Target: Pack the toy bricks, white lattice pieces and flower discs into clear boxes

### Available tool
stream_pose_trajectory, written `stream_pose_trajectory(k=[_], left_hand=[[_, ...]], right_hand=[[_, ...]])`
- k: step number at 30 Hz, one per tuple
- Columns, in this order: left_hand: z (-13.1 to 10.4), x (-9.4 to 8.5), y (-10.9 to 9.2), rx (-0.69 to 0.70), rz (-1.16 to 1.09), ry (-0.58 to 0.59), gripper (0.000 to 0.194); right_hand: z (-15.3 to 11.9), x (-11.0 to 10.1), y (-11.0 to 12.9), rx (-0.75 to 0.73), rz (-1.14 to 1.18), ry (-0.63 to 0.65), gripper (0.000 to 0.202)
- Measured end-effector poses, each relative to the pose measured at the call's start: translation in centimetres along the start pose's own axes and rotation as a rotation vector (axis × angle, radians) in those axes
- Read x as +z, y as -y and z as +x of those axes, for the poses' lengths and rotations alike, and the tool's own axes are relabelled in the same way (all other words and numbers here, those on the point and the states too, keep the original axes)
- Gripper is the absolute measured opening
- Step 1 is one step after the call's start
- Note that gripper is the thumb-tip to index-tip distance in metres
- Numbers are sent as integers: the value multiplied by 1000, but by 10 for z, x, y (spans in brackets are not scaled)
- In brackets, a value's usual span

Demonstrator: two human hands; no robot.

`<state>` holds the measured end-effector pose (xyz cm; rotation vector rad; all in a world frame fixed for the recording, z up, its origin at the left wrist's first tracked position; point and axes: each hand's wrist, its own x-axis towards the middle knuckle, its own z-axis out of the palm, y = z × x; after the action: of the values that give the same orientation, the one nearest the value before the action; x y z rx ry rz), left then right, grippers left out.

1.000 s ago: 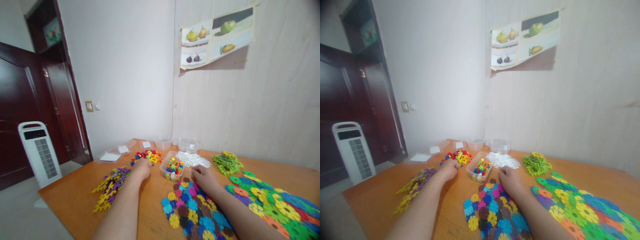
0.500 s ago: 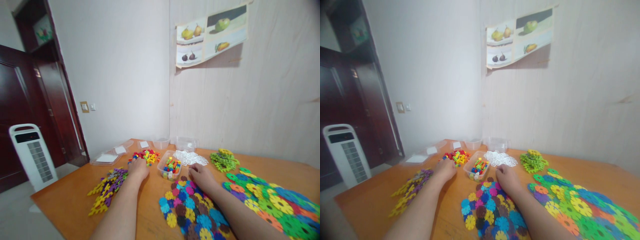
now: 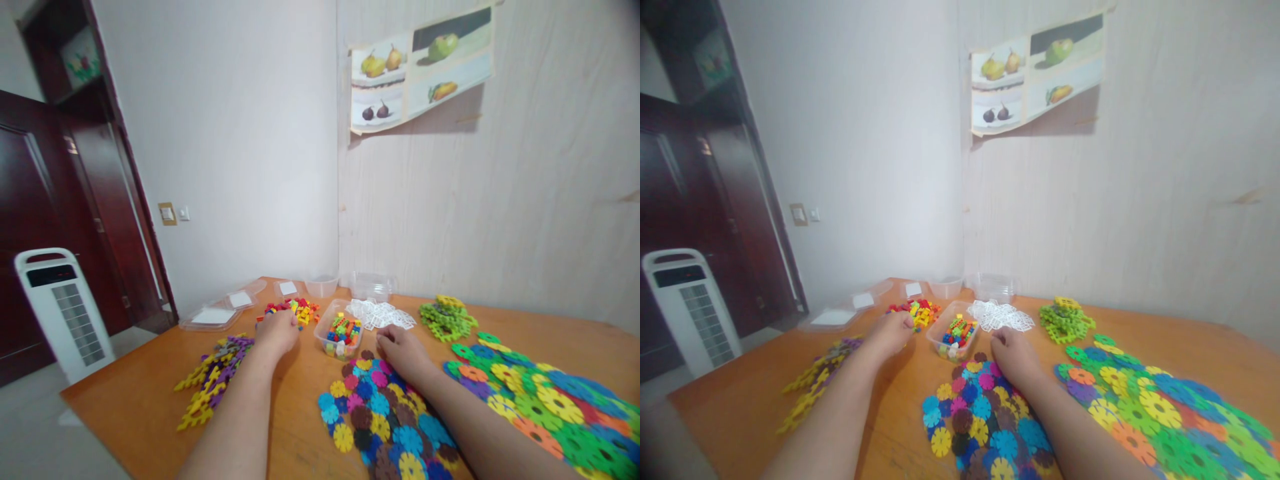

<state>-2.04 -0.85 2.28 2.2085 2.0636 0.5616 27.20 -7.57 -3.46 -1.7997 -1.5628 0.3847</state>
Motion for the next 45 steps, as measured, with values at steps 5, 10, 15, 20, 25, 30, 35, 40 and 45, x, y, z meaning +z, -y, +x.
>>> stream_pose_trajectory(k=[5,10,15,20,25,30,35,40,45], left_hand=[[-9,0,-7,36,189,112,19],[-7,0,-5,31,178,110,18],[7,9,-8,93,-366,-25,27],[17,14,-6,139,-711,-164,35],[11,22,3,118,-41,-119,22],[4,28,-4,120,194,-128,22],[8,35,-6,119,218,-140,23],[18,33,-10,21,-151,-174,19],[29,26,-16,78,-935,-275,36]], right_hand=[[-1,-1,2,-18,-9,-2,21],[1,0,2,0,-15,-1,21],[1,1,2,2,-12,-13,18],[-1,-1,4,-33,-19,-13,20],[-1,-1,5,-17,-13,-6,18],[-1,-1,4,-25,-27,-1,20],[-1,-1,5,-42,-51,-14,21],[-2,0,7,-41,-62,-31,19],[-3,0,7,-60,-58,-44,21]])
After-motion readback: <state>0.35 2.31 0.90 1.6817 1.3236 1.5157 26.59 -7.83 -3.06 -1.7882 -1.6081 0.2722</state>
